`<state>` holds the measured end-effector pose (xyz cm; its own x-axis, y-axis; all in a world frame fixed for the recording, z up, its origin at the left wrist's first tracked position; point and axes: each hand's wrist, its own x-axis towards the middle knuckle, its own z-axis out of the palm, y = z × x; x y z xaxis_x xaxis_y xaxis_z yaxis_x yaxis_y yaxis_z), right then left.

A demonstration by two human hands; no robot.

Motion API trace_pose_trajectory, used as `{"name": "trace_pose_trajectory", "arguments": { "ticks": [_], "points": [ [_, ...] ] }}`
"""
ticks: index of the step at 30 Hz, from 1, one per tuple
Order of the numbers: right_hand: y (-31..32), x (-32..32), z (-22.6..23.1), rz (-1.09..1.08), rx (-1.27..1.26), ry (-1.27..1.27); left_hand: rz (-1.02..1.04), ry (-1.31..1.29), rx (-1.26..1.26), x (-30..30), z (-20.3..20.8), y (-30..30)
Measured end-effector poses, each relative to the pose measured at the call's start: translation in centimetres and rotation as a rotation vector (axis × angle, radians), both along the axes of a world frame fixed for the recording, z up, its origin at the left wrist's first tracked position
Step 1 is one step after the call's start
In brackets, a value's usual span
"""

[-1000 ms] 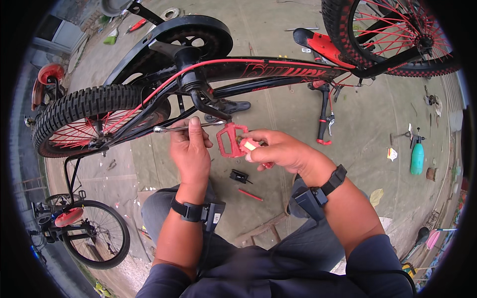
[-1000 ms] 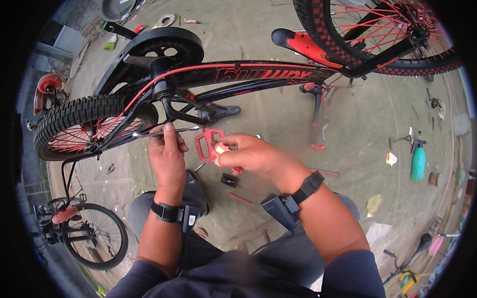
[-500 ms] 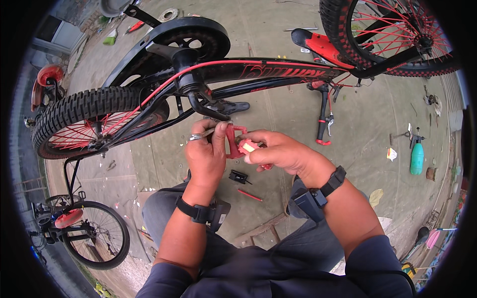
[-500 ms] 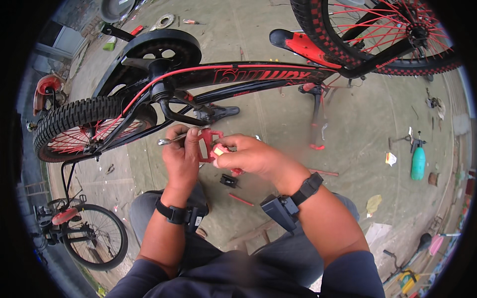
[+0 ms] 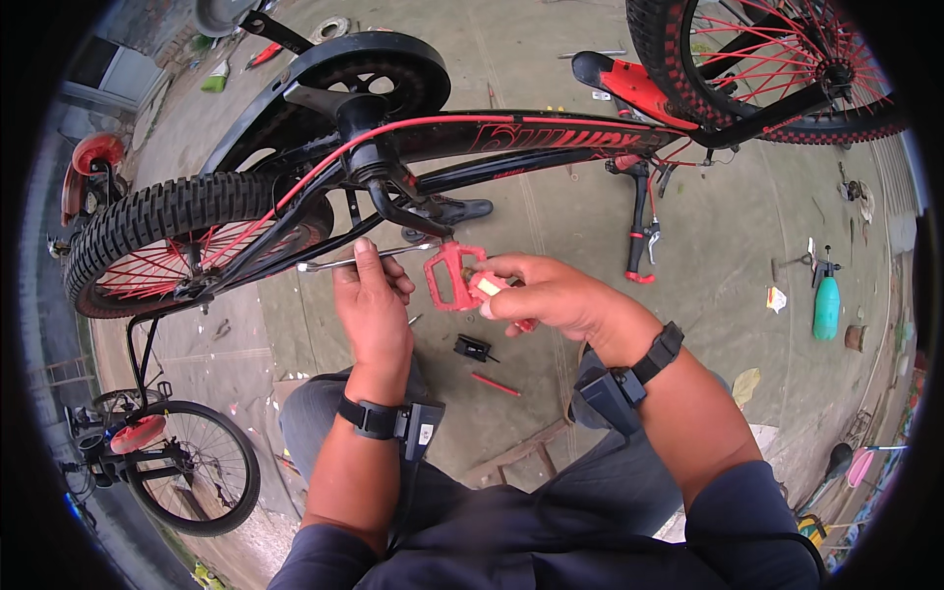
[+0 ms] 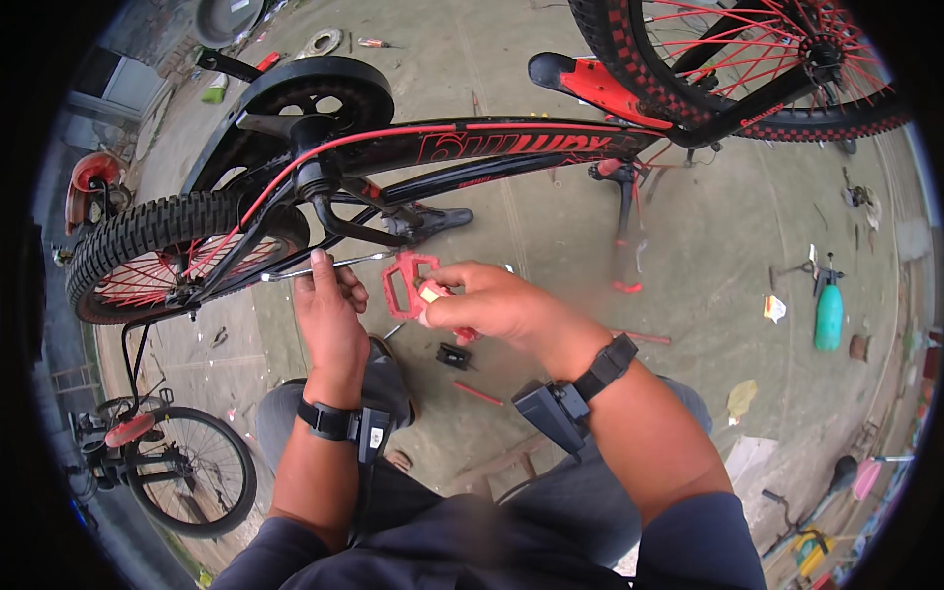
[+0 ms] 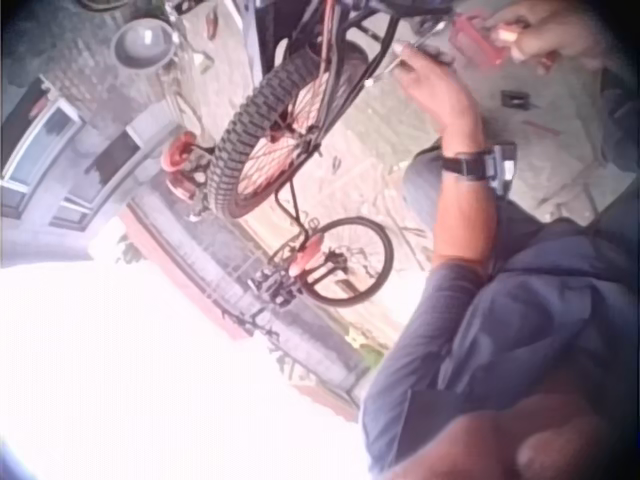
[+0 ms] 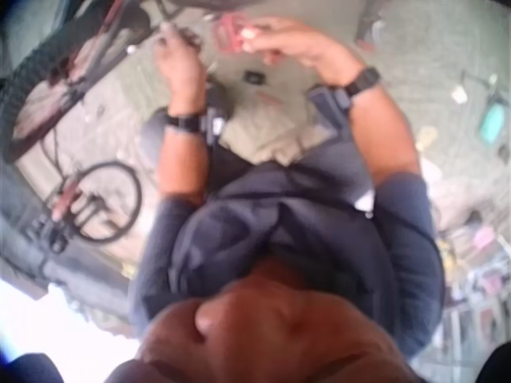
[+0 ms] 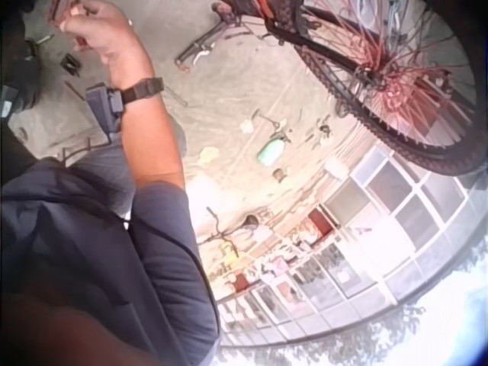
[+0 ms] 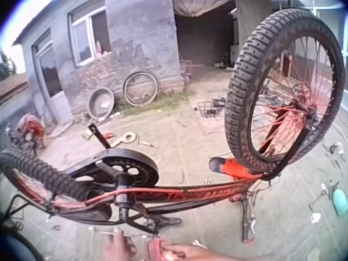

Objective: The person installs red bicycle pedals onto the crank arms of a black and red mountain bike. They use a wrench to tighten each pedal, first on the left crank arm and then on the right, ensuring both are securely fastened.

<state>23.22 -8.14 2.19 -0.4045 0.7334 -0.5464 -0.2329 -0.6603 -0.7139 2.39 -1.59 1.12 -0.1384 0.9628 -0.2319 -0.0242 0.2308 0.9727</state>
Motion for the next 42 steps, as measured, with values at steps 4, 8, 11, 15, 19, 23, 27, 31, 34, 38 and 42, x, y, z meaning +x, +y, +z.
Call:
{"name": "trace_pose_trajectory", "arguments": {
  "ticks": [4, 8, 11, 15, 19, 23, 27, 31, 34, 38, 42],
  "points": [
    [0.0, -0.1, 0.1, -0.008, 0.006, -0.007, -0.163, 0.180, 0.277, 1.3, 0.2, -0.5],
    [-0.1, 0.0, 0.2, -0.008, 0.001, -0.005, -0.242, 0.357, 0.455, 1.8, 0.1, -0.7],
    [-0.1, 0.0, 0.1, -0.005, -0.006, 0.001, -0.300, 0.544, 0.626, 2.2, -0.1, -0.7],
    [0.0, 0.1, 0.1, 0.012, 0.001, 0.028, -0.333, 0.752, 0.748, 2.7, 0.4, -0.7],
    [-0.1, 0.0, -0.1, -0.003, -0.001, 0.032, -0.298, 0.687, 0.736, 2.7, 0.3, -0.9],
    [-0.1, -0.1, -0.2, -0.005, -0.001, 0.037, -0.305, 0.680, 0.642, 2.6, 0.1, -0.8],
    [-0.2, 0.0, -0.4, -0.012, -0.012, 0.013, -0.171, 0.089, 0.131, 1.2, -0.1, -0.7],
    [-0.2, 0.1, 0.0, -0.013, -0.009, -0.002, -0.206, -0.321, -0.150, 0.3, -0.4, -0.3],
    [-0.3, 0.0, 0.0, -0.022, -0.004, 0.004, -0.149, -0.344, -0.188, 0.0, -0.7, -0.3],
    [-0.4, 0.2, -0.1, -0.027, -0.003, 0.003, -0.149, -0.448, -0.231, 0.0, -0.8, -0.2],
    [-0.4, 0.3, 0.2, -0.027, 0.002, -0.007, -0.153, -0.471, -0.232, 0.0, -1.5, -0.2]
  ]
}}
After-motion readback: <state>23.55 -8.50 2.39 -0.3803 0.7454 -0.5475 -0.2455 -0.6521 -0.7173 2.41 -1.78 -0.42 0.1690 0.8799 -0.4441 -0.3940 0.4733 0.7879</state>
